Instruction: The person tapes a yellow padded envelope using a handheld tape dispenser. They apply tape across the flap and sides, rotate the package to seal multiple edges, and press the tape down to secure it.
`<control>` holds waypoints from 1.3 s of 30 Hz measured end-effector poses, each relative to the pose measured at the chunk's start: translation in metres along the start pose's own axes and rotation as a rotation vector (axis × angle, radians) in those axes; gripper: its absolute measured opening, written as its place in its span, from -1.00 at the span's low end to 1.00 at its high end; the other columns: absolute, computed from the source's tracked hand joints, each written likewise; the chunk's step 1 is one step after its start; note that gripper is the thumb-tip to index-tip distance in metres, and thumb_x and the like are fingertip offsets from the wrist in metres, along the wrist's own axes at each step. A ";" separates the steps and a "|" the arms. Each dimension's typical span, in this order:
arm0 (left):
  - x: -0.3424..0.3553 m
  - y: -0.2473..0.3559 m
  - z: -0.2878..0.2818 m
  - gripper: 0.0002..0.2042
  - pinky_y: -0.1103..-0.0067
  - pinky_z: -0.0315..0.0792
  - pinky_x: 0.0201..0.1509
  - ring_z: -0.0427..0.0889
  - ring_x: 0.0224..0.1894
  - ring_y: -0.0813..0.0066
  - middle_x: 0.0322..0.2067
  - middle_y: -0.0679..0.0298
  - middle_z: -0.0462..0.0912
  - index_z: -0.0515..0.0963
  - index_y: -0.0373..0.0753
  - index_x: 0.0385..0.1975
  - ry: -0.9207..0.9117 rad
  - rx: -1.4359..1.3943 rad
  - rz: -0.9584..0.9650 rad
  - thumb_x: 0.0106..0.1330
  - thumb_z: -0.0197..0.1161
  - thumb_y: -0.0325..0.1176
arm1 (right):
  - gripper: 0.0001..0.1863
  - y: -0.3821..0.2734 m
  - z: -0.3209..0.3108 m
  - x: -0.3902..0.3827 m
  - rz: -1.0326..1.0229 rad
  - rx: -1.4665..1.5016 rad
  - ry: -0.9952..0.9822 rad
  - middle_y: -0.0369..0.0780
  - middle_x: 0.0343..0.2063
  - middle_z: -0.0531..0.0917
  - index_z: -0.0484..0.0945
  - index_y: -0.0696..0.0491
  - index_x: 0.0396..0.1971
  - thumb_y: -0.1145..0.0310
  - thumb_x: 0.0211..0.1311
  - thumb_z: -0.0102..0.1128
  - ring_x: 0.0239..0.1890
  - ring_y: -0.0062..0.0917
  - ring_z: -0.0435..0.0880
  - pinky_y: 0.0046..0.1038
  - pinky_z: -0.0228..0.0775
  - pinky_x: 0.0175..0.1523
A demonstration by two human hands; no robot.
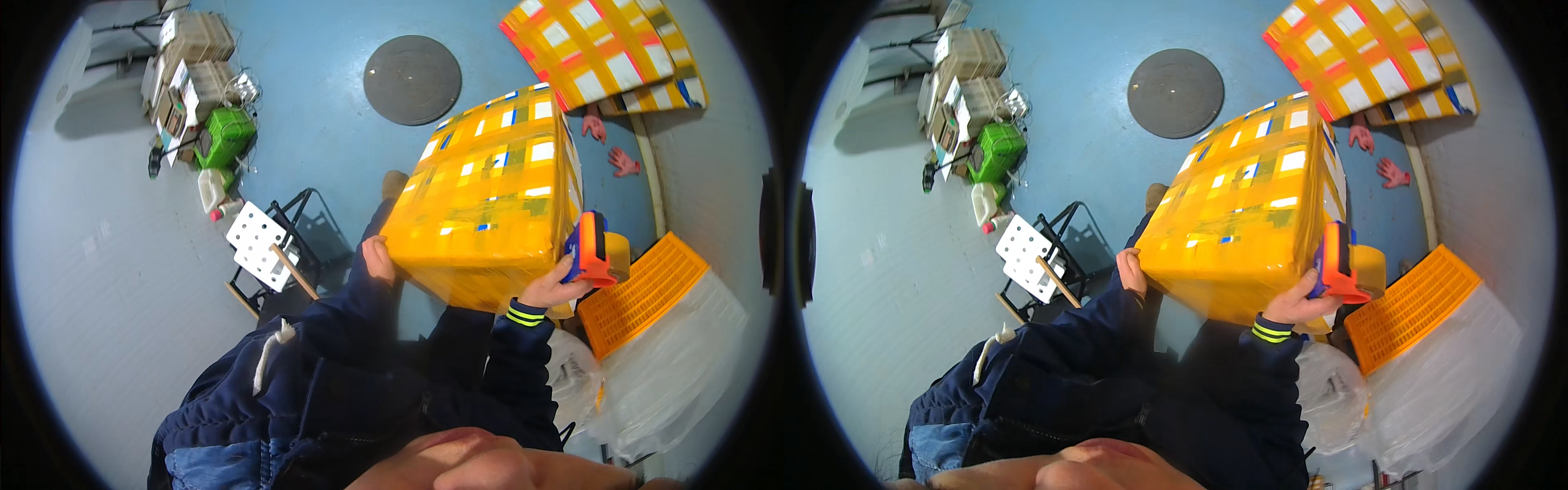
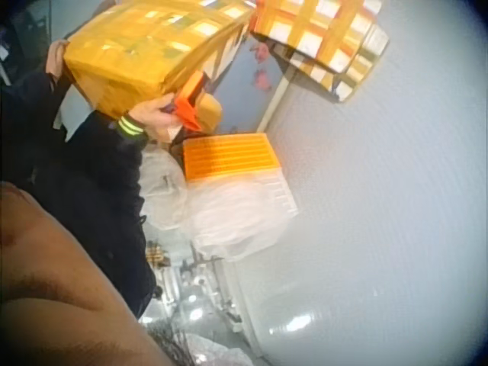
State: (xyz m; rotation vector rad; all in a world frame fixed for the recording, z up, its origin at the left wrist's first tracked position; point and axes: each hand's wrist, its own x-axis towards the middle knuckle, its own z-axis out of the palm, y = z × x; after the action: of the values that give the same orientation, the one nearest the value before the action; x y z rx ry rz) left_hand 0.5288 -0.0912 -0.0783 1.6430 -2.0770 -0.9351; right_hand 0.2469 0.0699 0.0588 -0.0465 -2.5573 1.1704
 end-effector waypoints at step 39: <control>0.241 0.198 -0.053 -0.79 0.38 0.44 0.07 0.55 -0.01 0.13 -0.06 0.14 0.60 0.54 -0.25 -0.25 -0.440 -0.299 0.593 0.16 0.09 -0.35 | -0.28 0.067 0.038 -0.013 0.846 0.341 -0.049 0.04 -0.14 0.62 0.51 0.30 -0.04 -0.18 0.32 -0.02 -0.21 -0.15 0.61 -0.21 0.48 -0.09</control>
State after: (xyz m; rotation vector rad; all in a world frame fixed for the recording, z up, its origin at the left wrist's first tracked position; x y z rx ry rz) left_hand 0.3494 -0.3117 0.0607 0.6421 -2.3412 -1.3734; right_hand 0.2409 0.0846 -0.0181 -1.1100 -2.3669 1.8801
